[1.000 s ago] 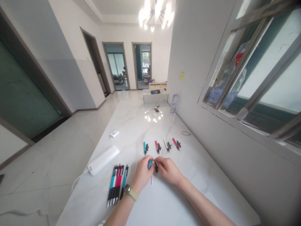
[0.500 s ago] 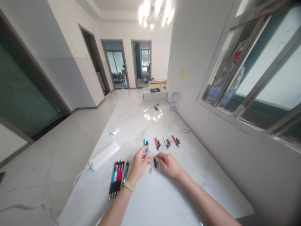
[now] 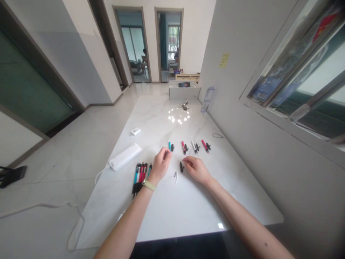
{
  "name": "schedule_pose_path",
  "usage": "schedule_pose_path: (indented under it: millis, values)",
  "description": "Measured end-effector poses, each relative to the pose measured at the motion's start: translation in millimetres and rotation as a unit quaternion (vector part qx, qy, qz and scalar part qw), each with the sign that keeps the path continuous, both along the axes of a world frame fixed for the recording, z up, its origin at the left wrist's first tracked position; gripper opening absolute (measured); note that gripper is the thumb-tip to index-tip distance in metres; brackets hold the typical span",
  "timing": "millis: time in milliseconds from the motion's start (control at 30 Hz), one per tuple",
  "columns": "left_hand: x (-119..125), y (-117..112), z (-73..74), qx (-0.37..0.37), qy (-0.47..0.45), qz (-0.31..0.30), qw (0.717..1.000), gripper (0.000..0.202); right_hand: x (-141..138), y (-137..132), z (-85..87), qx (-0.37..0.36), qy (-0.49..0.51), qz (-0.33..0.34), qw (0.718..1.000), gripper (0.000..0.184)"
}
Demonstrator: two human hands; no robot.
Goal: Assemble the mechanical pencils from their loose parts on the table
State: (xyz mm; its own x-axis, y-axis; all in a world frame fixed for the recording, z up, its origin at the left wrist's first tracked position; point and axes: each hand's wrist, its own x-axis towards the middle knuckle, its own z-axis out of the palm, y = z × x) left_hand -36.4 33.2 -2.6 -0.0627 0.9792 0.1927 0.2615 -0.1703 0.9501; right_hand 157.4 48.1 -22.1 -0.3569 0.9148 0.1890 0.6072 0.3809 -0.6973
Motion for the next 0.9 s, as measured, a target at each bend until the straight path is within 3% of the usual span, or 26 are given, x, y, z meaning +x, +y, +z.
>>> schedule_pose_path:
  millis: [100,233,467,900]
  values:
    - [3.9,-3.0,-1.9,-0.015,0.197,-0.027,0.980,0.013,-1.4,0.0,-1.5,0.005,0.004,-0.009,1.000,0.025]
    - [17.9,-10.1,-6.4,-0.068,0.323,-0.028,0.944,0.011,-1.9,1.1,-1.5,0.009,0.014,-0.023,1.000,0.025]
    - [29.9,-12.0,-13.7,-0.116,0.376,-0.006,0.919,0.025,-2.7,3.5,-4.7,0.010,0.025,-0.032,0.999,0.025]
    - [36.6,-2.1,-8.7,-0.127,0.457,-0.018,0.880,0.030,-3.1,6.6,-11.5,-0.002,0.032,-0.025,0.999,0.024]
